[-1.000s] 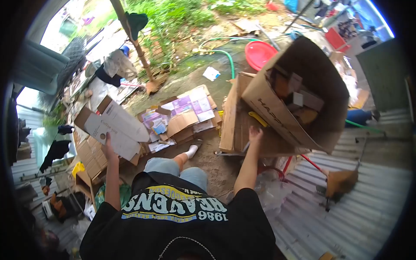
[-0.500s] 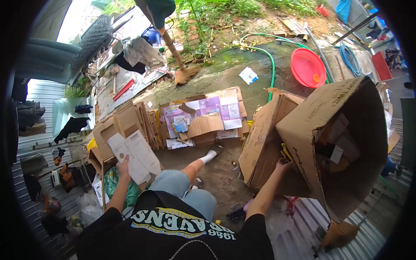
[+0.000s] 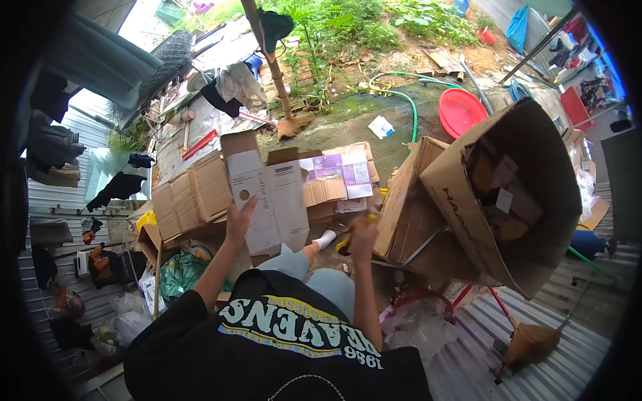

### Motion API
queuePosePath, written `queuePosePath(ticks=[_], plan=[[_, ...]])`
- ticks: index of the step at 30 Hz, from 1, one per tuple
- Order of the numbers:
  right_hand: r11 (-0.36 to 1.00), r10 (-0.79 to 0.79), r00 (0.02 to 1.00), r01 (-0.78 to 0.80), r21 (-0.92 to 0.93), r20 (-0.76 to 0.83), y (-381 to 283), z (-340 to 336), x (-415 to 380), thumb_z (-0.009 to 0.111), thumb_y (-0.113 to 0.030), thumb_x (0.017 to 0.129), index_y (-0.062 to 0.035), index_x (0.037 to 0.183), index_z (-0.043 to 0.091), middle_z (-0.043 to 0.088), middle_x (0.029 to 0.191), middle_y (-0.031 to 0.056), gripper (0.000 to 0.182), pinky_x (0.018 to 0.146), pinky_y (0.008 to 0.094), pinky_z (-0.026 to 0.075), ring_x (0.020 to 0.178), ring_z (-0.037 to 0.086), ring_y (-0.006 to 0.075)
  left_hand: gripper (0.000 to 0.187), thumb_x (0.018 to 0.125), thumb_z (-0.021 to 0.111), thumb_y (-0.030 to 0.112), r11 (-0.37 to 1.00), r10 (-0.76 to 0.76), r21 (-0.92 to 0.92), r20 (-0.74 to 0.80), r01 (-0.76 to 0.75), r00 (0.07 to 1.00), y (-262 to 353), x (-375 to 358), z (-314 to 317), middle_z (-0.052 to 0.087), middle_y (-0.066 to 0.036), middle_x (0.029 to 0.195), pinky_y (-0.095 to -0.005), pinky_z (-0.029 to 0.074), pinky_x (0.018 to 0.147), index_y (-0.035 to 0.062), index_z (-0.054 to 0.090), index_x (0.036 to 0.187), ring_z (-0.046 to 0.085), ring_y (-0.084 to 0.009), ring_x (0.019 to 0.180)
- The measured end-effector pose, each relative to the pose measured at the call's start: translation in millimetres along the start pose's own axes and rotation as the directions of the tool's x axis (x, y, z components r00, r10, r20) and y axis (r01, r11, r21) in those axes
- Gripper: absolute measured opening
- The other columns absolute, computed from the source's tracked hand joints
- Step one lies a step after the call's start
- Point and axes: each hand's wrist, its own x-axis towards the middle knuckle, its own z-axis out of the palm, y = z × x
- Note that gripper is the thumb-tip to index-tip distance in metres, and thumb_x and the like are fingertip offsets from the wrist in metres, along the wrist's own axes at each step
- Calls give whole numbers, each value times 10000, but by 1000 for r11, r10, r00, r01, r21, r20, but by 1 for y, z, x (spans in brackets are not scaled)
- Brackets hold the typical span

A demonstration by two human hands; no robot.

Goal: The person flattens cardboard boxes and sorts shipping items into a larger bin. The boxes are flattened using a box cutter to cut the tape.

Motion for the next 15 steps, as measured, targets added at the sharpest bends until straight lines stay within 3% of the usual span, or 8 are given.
queuePosePath(ticks=[2, 4, 5, 7, 8, 10, 12, 15], plan=[[964, 1, 988, 41, -262, 156, -50, 35, -30, 465, -244, 847, -8, 847, 415, 487, 526, 105, 241, 416, 331, 416, 451, 525, 226, 242, 786, 578, 159, 997, 68, -42, 31, -66, 997, 12, -21, 8, 600, -70, 860, -253, 430, 690, -30, 559, 936, 549, -138, 763], [798, -246, 924, 365, -480, 294, -63, 54, -49, 458, -219, 845, 13, 879, 403, 508, 557, 185, 240, 443, 406, 412, 501, 530, 348, 236, 783, 579, 150, 992, 61, -114, 93, -50, 994, 30, -45, 13, 603, -63, 848, -246, 432, 682, -25, 563, 940, 550, -122, 757], [788, -270, 918, 385, -481, 292, -76, 59, -59, 458, -219, 845, 13, 879, 403, 508, 557, 185, 240, 443, 406, 412, 501, 530, 348, 234, 784, 581, 157, 986, 104, -141, 97, -90, 990, 44, -58, 15, 604, -57, 844, -247, 433, 672, -18, 569, 940, 549, -110, 748], [711, -293, 873, 472, -521, 391, -101, 65, -80, 446, -205, 846, 12, 883, 409, 525, 607, 239, 224, 481, 471, 402, 567, 514, 427, 222, 787, 574, 150, 979, 100, -188, 86, -83, 991, 65, -82, 15, 612, -65, 820, -251, 433, 667, -22, 574, 928, 548, -107, 739], [701, -312, 866, 487, -521, 390, -103, 62, -88, 446, -205, 846, 12, 883, 409, 525, 607, 239, 224, 481, 471, 402, 567, 514, 427, 211, 790, 566, 144, 974, 76, -218, 83, -56, 994, 75, -94, 14, 619, -73, 796, -254, 433, 661, -25, 579, 915, 547, -104, 730], [599, -371, 839, 544, -588, 398, -106, 57, -103, 442, -205, 845, 16, 889, 410, 533, 623, 250, 228, 493, 483, 400, 580, 527, 420, 197, 799, 554, 136, 972, 174, -165, 39, -165, 984, 91, -116, 10, 618, -71, 797, -253, 429, 656, -24, 580, 912, 543, -97, 733], [577, -373, 840, 543, -610, 394, -116, 50, -119, 443, -200, 845, 1, 907, 401, 542, 660, 244, 215, 514, 473, 404, 621, 527, 425, 187, 801, 552, 133, 957, 166, -249, 41, -150, 985, 95, -133, 7, 615, -69, 796, -250, 425, 654, -24, 579, 901, 538, -92, 734], [574, -397, 838, 545, -611, 374, -129, 41, -142, 446, -190, 845, -14, 929, 391, 550, 691, 236, 203, 530, 457, 409, 652, 530, 423, 179, 798, 557, 127, 968, 138, -219, 46, -125, 989, 108, -153, 0, 608, -68, 778, -247, 422, 642, -28, 575, 886, 531, -91, 715]])
